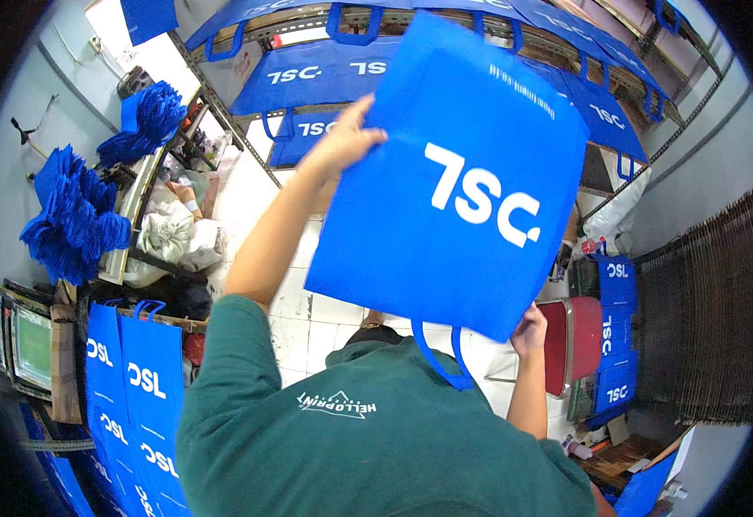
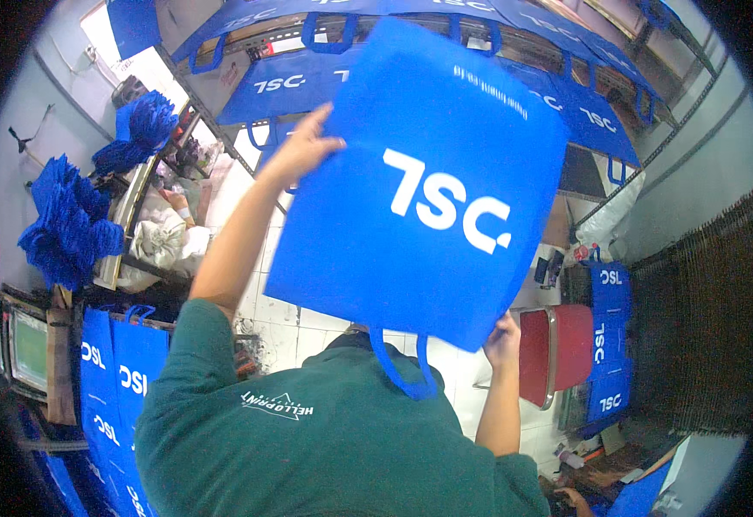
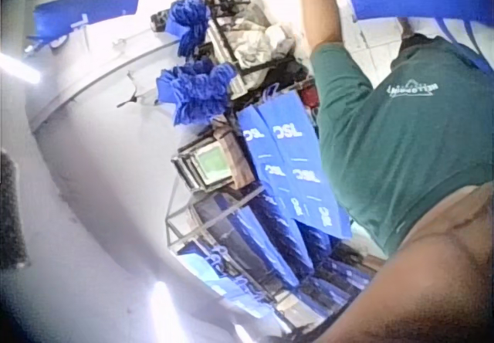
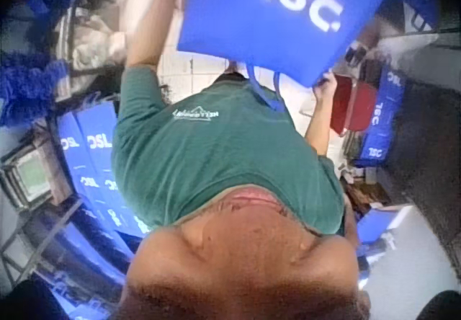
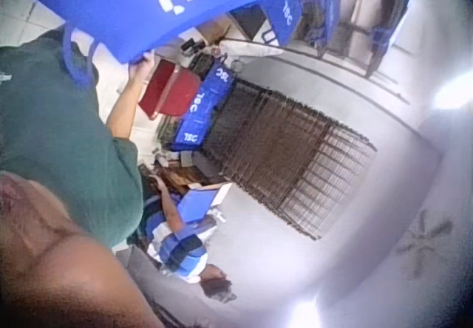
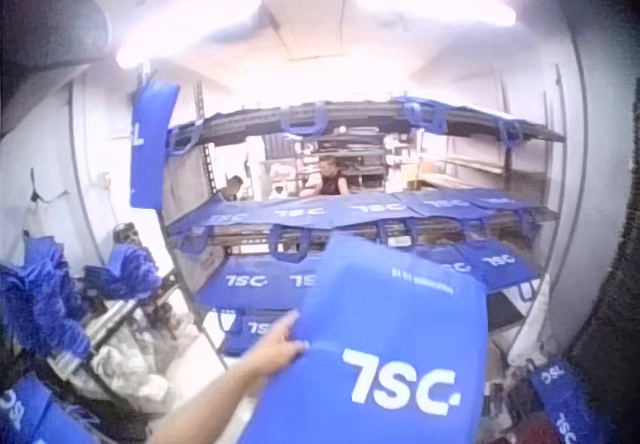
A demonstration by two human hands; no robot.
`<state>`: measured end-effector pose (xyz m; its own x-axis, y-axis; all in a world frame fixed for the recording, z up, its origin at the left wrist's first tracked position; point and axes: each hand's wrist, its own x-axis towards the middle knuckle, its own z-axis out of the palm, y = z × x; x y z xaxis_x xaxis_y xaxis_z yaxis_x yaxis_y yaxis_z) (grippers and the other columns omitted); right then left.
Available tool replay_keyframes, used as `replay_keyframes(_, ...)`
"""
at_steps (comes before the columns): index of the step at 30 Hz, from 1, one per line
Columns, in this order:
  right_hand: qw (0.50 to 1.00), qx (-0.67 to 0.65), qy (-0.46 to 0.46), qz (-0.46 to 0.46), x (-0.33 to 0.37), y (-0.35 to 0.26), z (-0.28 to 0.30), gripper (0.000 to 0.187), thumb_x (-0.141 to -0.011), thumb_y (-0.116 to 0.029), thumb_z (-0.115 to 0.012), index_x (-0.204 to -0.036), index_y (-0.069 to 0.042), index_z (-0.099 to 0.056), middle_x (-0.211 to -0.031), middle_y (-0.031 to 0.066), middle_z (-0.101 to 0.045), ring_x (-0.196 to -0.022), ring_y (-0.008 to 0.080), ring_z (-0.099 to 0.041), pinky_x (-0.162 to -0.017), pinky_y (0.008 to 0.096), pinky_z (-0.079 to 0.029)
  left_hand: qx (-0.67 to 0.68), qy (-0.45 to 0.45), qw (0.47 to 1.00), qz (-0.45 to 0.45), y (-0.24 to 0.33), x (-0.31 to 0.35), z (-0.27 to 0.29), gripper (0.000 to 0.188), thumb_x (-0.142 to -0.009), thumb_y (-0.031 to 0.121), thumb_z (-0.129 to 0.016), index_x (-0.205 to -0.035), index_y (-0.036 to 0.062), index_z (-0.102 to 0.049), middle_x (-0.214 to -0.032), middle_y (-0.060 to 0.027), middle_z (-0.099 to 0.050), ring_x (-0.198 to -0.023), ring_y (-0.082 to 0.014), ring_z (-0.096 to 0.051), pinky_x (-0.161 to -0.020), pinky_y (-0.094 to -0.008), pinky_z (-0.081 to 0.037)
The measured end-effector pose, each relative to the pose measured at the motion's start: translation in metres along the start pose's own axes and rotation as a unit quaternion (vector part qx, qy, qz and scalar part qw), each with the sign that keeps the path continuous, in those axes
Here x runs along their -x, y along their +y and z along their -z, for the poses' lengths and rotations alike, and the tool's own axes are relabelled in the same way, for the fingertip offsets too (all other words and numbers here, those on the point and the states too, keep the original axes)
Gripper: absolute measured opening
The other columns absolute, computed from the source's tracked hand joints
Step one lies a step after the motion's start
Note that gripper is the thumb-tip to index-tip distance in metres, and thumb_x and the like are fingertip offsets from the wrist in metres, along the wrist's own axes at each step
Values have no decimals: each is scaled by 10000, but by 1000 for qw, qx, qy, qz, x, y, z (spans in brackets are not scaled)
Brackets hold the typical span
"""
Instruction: The person repeatedly picks up blue tote bags from a table, folds them by hand, and places them into a wire basket. The task involves handling the bags one at a time in a repetitive cycle within a storage room.
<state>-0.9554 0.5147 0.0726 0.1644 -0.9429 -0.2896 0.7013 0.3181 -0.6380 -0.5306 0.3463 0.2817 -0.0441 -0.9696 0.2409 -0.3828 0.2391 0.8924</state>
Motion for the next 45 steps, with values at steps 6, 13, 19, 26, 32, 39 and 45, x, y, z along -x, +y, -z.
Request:
replay_keyframes(6,877,457,144,-30,6,-18,111,552,-627,120,-426,-1157,-29,-471,-990,76,-566,-827,184,-549,-734,310,-459,29,-103,985,137,-184,14,-132,567,-647,7,-518,-1213,40,-503,-1133,-166,-584,-1033,-237,-561,-872,-337,-440)
replay_keyframes(13,843,494,199,-73,-59,-42,40,667,-624,134,-420,-1273,-19,-410,-1158,104,-536,-1030,218,-524,-872,288,-407,98,-90,962,238,-309,41,-165,578,-674,-22,-547,-1245,22,-467,-1138,-140,-577,-1038,-236,-549,-900,-328,-426)
replay_keyframes(19,833,529,143,-74,-152,-15,7,738,-598,182,-368,-1303,-36,-384,-1285,96,-459,-1195,202,-431,-1004,290,-294,173,-84,951,243,-348,-3,-116,556,-752,-30,-539,-1291,34,-420,-1213,-138,-525,-1086,-229,-513,-920,-332,-411)
replay_keyframes(26,871,466,148,-47,-296,35,23,706,-700,157,-384,-1360,-83,-305,-1276,109,-453,-1123,215,-474,-912,301,-392,145,-6,971,191,-467,-106,-84,554,-781,2,-547,-1311,55,-397,-1264,-167,-482,-1130,-265,-489,-968,-353,-384)
replay_keyframes(32,864,496,93,4,-471,87,23,667,-739,103,-437,-1364,-80,-290,-1296,122,-429,-1162,238,-446,-959,353,-364,195,83,976,49,-574,-217,-40,543,-786,8,-546,-1307,53,-398,-1304,-166,-445,-1235,-273,-398,-1033,-348,-311)
replay_keyframes(39,885,464,14,-35,-740,164,81,561,-876,-335,-505,-1331,-81,-295,-1284,116,-419,-1131,287,-441,-951,410,-378,33,421,888,182,-642,-281,61,682,-769,175,-666,-1328,23,-307,-1032,-180,-605,-905,-289,-620,-765,-380,-502)
replay_keyframes(45,811,580,44,-61,-850,204,89,492,-837,-306,-547,-1216,-28,-406,-1235,170,-458,-1080,327,-478,-955,441,-372,59,335,860,380,-701,17,31,743,-795,142,-672,-1392,137,-230,-1184,-156,-516,-1048,-237,-541,-860,-372,-453)
